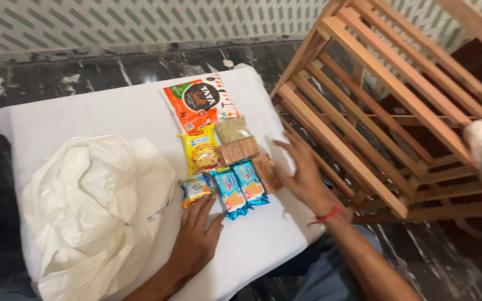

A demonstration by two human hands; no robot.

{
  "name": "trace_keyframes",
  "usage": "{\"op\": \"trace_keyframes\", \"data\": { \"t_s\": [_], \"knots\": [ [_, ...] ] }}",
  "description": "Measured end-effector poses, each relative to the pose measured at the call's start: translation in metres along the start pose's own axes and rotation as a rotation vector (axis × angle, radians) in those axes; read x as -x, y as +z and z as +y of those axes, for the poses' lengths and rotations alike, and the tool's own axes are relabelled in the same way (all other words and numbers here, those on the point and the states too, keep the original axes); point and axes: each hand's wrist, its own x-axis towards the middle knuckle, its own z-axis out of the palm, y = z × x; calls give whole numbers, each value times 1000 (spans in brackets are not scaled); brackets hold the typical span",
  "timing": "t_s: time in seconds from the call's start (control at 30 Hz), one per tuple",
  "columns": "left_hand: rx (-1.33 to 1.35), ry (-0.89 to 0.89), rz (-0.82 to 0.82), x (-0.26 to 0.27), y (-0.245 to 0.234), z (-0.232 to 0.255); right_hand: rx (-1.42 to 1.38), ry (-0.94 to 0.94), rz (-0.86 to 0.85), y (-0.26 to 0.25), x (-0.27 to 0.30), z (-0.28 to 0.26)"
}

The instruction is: The person sits on the floor and moves packaged snacks and biscuits from a wooden rack onto a white surface, then returns them to the rack. The person handles items one at a time, including biscuits, crackers, and a plastic bag of round items.

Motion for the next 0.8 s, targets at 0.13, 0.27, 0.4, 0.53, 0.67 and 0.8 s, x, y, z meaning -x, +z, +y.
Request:
{"op": "trace_keyframes", "data": {
  "t_s": [0.13,0.27,0.4,0.53,0.67,0.8],
  "knots": [
    [-18,-8,-15,-1,-2,2,-150,111,-153,58,0,-10],
    [-85,10,-31,1,0,2,-108,101,-116,68,1,-15],
    [-93,32,-43,2,-1,6,-129,135,-110,61,0,-16],
    [-74,72,-54,-10,-11,15,-237,250,-141,60,-3,-13],
    [-128,49,12,-45,-20,23,-189,214,-139,63,1,-8],
    [-192,36,-19,-121,-23,-25,-111,188,-159,68,5,-7]
  ]
}}
